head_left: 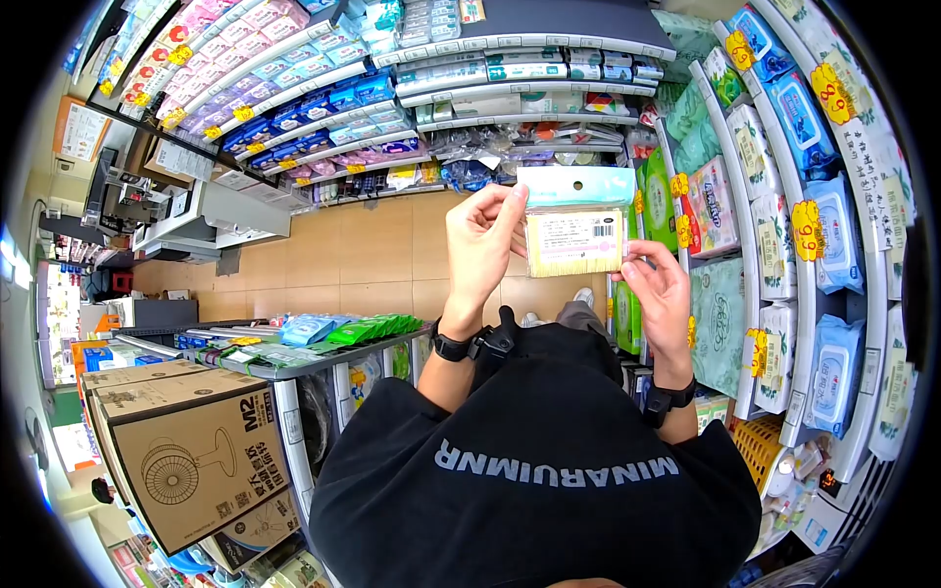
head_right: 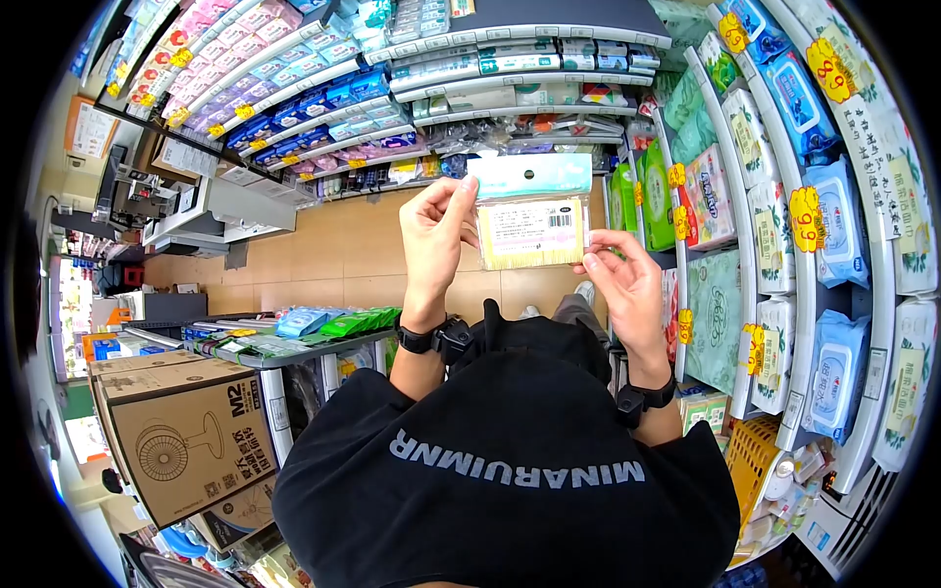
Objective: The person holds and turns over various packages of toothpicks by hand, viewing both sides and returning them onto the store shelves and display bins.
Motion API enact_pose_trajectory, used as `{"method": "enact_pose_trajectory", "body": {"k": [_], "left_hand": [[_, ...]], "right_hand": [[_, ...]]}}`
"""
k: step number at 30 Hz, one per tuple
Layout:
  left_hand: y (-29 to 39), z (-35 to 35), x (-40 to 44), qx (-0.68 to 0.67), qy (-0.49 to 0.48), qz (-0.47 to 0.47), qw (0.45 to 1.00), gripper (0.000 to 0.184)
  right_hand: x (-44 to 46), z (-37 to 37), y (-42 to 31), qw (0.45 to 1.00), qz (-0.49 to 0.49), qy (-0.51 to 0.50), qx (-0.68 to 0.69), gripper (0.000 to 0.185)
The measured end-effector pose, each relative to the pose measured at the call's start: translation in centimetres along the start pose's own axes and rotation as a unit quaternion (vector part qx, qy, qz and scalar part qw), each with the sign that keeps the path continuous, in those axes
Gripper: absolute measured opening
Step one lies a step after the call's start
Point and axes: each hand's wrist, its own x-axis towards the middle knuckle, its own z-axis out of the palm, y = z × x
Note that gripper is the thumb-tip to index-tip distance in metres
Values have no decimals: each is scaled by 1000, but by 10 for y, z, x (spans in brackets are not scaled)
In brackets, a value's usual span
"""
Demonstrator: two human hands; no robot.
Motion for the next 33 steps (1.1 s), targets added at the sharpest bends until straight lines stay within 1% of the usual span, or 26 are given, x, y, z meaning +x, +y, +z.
{"method": "enact_pose_trajectory", "body": {"k": [7, 16, 33], "left_hand": [[0, 4, -5, -23, 7, -14, 1000, 23], [-3, 5, -6, -8, 0, -22, 1000, 23], [-9, 3, -7, -9, -11, -15, 1000, 23]], "right_hand": [[-4, -1, 0, 1000, -5, 8, -2, 23], [-6, -2, -2, 1000, -5, 23, -16, 24], [-11, -4, -5, 1000, -3, 16, -19, 24]]}}
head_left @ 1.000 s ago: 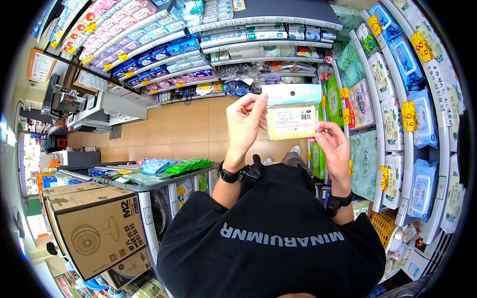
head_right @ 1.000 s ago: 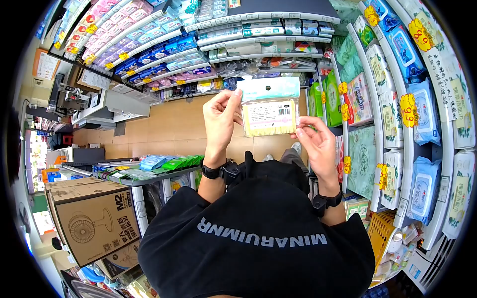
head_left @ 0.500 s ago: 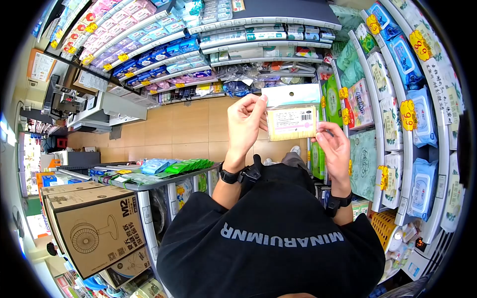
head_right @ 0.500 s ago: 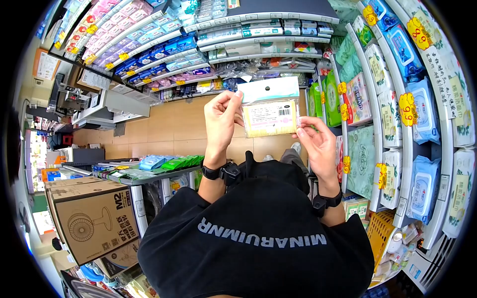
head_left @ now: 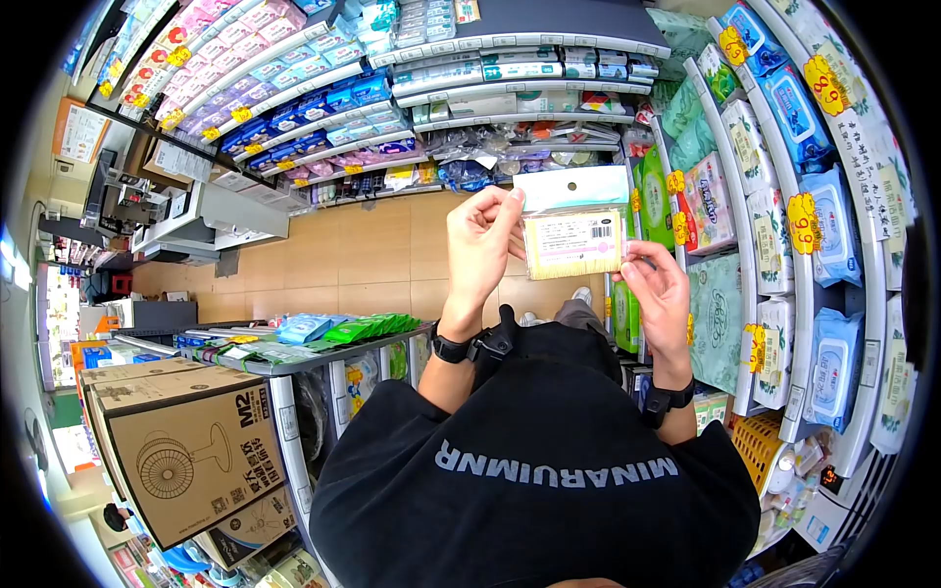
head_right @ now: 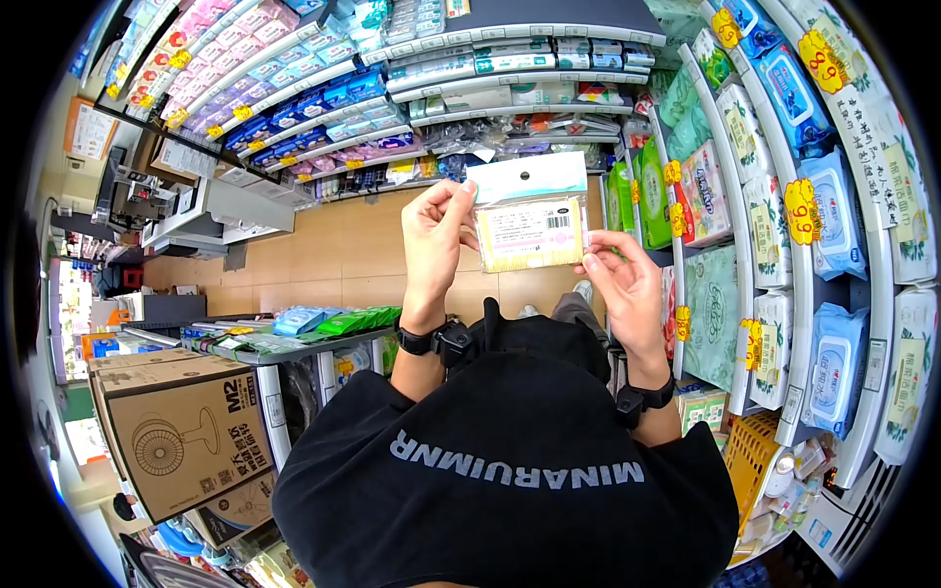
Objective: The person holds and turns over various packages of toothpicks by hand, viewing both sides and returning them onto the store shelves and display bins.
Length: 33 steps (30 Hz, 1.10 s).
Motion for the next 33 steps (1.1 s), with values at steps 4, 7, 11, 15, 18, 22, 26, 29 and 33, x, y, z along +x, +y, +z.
{"method": "enact_pose_trajectory", "body": {"k": [4, 7, 11, 15, 18, 22, 26, 29, 33], "left_hand": [[-1, 0, -1, -5, -1, -3, 1000, 24], [3, 3, -3, -10, 6, -11, 1000, 25], [3, 3, -4, -4, 3, -10, 1000, 25], [2, 3, -4, 1, 2, -15, 1000, 25], [0, 2, -5, 5, -4, -18, 1000, 25], [-7, 2, -5, 26, -18, -5, 999, 19], [-6, 4, -8, 24, -42, -11, 999, 19], [-2, 7, -11, 61, -77, 0, 995, 23], [-4, 7, -15, 37, -120, 25, 992, 28]], "right_hand": [[-1, 0, 2, 1000, 2, -1, 2, 24], [-2, 0, 2, 1000, 3, 1, 8, 24], [-2, 0, 2, 1000, 0, 0, 7, 24], [-3, -2, 4, 1000, 1, 2, 7, 25], [-4, -3, 6, 1000, 3, 6, 8, 25], [-6, -4, 7, 1000, 3, 16, 12, 25], [-8, -5, 6, 1000, 5, 23, 17, 24], [-8, -6, 6, 999, 4, 34, 20, 24], [-9, -9, 10, 999, 6, 47, 17, 26]]}}
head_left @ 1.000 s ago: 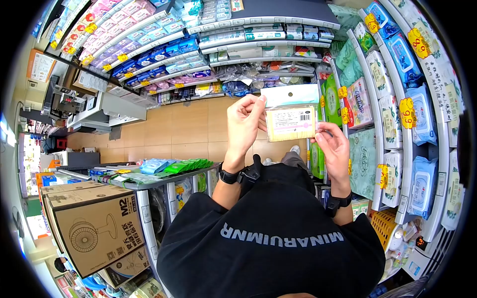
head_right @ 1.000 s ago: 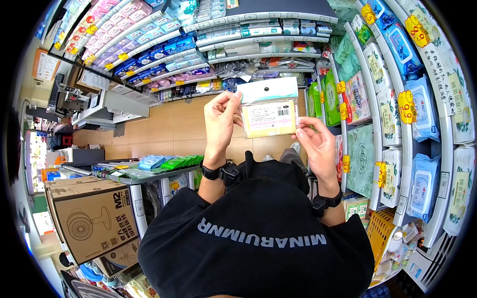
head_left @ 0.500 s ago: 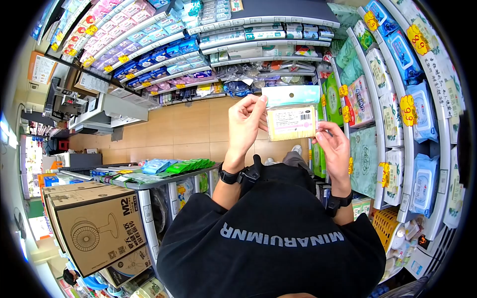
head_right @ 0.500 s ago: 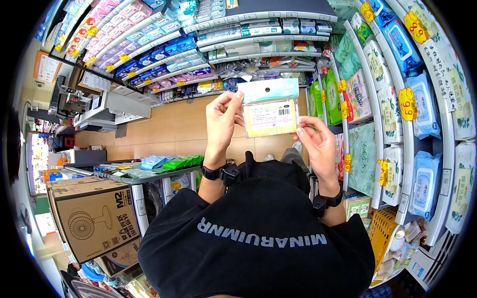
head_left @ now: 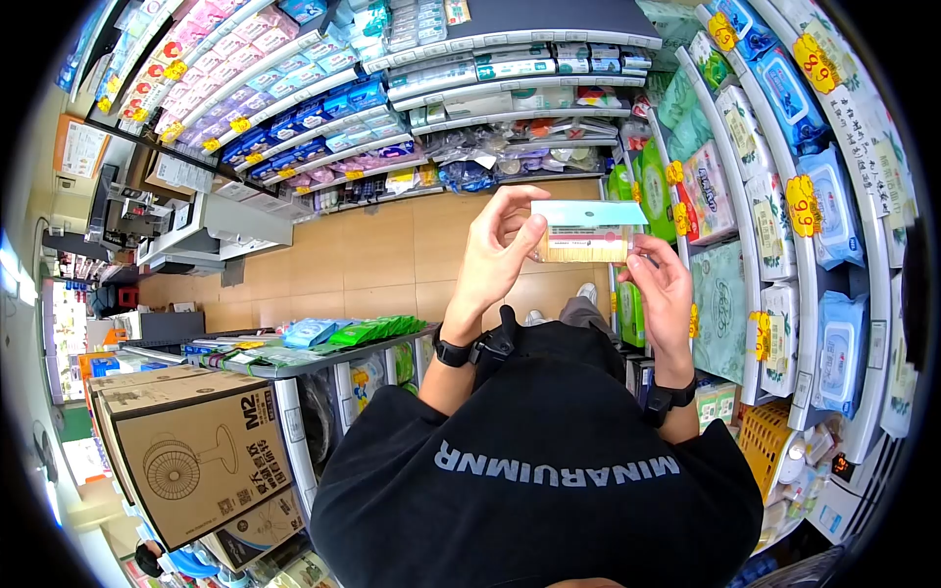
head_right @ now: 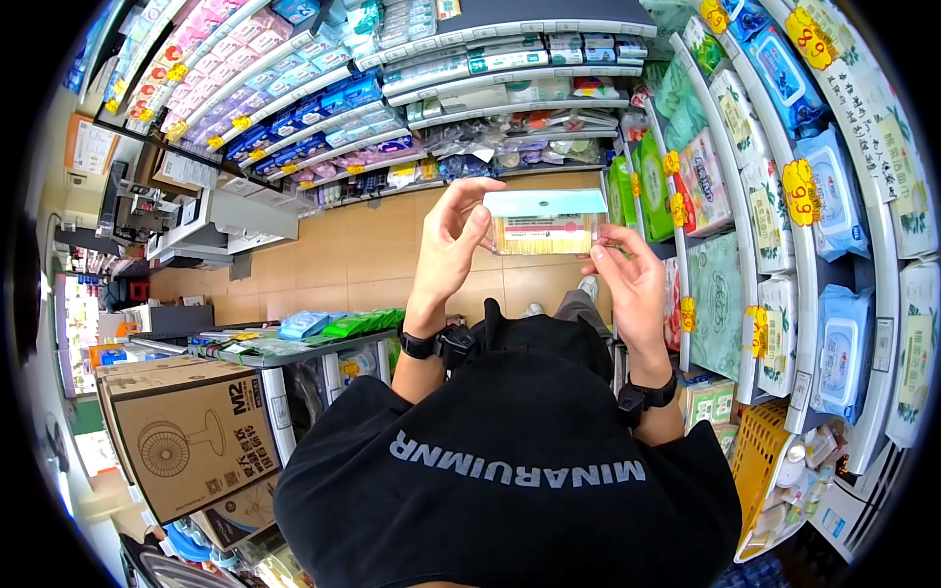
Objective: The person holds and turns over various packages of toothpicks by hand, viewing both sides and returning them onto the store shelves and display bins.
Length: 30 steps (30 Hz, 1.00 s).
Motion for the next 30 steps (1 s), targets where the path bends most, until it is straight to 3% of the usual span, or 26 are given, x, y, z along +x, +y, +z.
{"method": "enact_pose_trajectory", "body": {"k": [8, 13, 26, 30], "left_hand": [[-2, 2, -3, -1, -4, -25, 1000, 31], [0, 3, -3, 3, 11, -11, 1000, 35], [-6, -3, -9, 0, 24, 18, 1000, 36], [-7, -10, -10, -13, 1, 72, 997, 30]], "right_hand": [[-2, -4, 4, 1000, 25, -1, 12, 26], [-3, -1, -3, 993, 70, -6, 100, 22], [-5, 3, -3, 996, 52, -6, 77, 20], [-6, 10, -2, 998, 34, -15, 53, 15]]}}
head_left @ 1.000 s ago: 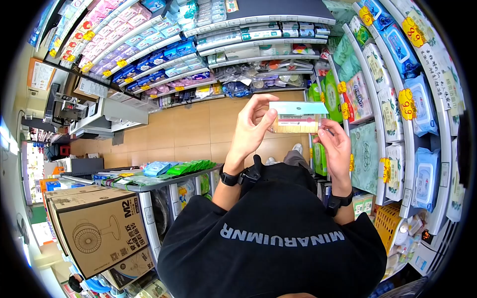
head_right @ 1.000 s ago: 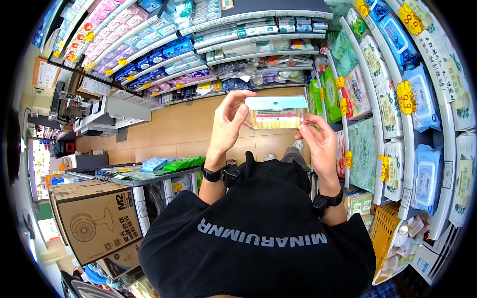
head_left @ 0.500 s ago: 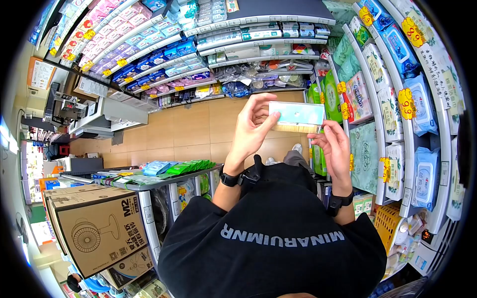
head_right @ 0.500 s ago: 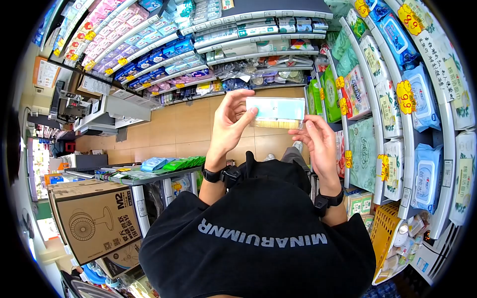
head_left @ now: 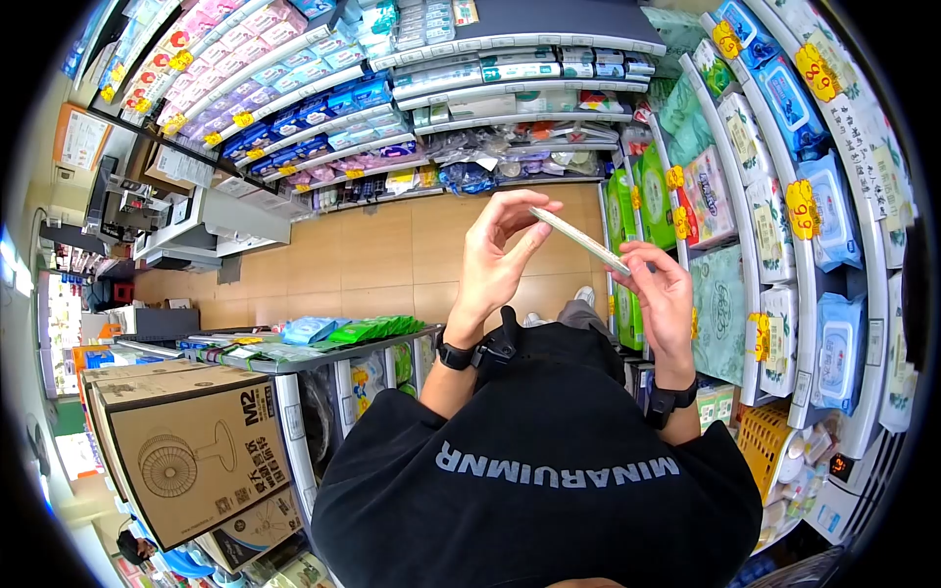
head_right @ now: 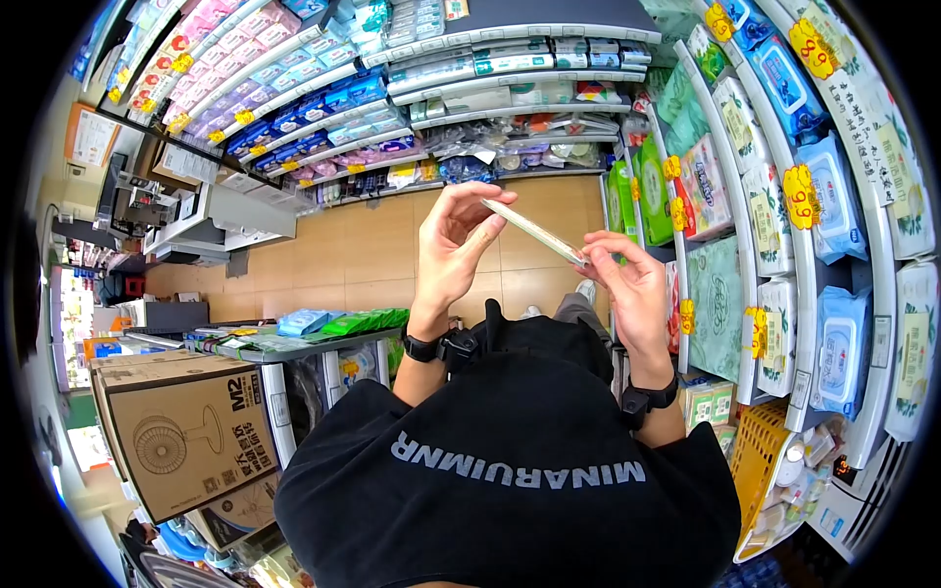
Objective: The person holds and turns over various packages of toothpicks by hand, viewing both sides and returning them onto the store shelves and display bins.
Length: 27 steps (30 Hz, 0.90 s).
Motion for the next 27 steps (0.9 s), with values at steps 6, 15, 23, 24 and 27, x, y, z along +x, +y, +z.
{"method": "enact_pose_trajectory", "body": {"k": [6, 15, 23, 24, 27], "left_hand": [[-1, 1, -4, -18, 28, 34, 999, 31], [-8, -12, -15, -37, 69, -88, 993, 30], [-12, -16, -13, -85, 75, -143, 983, 21], [-10, -17, -11, -84, 79, -150, 982, 23], [-9, -19, -6, -54, 61, -160, 984, 28]], "right_hand": [[-2, 7, 3, 999, -10, -23, -33, 18], [-6, 26, 1, 998, 11, -42, -33, 46], [6, 25, 13, 991, 75, -90, -66, 48], [9, 25, 15, 991, 78, -89, -65, 47], [20, 25, 17, 990, 81, -90, -73, 46]]}}
